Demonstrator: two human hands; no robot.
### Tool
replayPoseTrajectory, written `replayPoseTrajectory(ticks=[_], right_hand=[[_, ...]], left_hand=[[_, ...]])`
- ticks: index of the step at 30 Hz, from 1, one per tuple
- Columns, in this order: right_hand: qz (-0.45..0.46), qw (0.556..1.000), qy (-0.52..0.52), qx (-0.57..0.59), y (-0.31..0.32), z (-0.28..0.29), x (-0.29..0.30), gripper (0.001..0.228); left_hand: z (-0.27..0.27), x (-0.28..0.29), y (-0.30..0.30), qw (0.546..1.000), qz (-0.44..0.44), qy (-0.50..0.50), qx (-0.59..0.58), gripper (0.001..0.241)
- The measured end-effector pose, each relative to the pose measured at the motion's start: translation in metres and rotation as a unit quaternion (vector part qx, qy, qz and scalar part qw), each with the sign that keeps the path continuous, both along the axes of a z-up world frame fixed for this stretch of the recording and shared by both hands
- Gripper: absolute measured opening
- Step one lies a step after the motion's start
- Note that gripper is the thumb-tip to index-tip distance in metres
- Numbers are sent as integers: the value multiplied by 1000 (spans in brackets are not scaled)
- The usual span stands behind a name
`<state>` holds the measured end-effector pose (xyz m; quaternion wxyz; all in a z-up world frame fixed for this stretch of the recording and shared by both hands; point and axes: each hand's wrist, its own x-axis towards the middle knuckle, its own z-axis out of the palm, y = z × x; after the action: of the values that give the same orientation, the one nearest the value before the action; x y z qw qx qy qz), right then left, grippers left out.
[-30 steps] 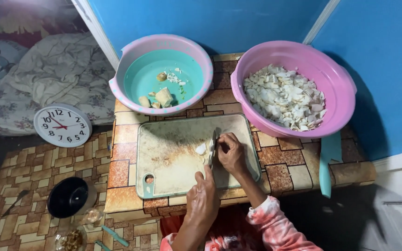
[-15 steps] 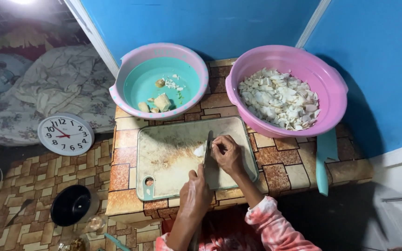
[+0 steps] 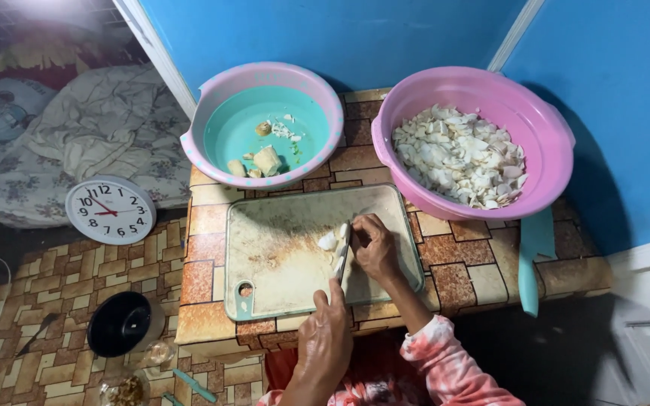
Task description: Peeling and chopping garlic cloves on a cutting board and transferring them to a bowl.
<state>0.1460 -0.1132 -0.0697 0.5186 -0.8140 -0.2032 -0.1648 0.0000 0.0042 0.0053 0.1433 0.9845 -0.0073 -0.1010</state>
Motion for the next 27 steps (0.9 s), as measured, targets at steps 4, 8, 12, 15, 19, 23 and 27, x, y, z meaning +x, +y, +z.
replayPoseTrajectory(ticks=[4, 8, 12, 15, 19, 23, 27], right_hand=[[-21, 999, -1, -27, 3, 7, -2, 16], [-44, 998, -3, -42, 5, 6, -1, 9], [-36, 999, -16, -29, 4, 3, 1, 5], [-43, 998, -17, -40, 6, 15, -7, 2], [-41, 999, -12, -32, 7, 22, -7, 2], [-41, 999, -17, -20, 7, 24, -7, 4], [-49, 998, -10, -40, 7, 13, -4, 8]], left_hand=[[-12, 14, -1, 1000, 10, 11, -20, 67], [-19, 29, -3, 999, 16, 8, -33, 68], [-19, 34, -3, 997, 12, -20, -68, 69], [-29, 41, -5, 998, 14, -39, -39, 72], [-7, 43, 3, 997, 34, -5, -66, 63], [-7, 32, 10, 991, 38, -1, -129, 49], [-1, 16, 6, 993, 39, 12, -113, 64]])
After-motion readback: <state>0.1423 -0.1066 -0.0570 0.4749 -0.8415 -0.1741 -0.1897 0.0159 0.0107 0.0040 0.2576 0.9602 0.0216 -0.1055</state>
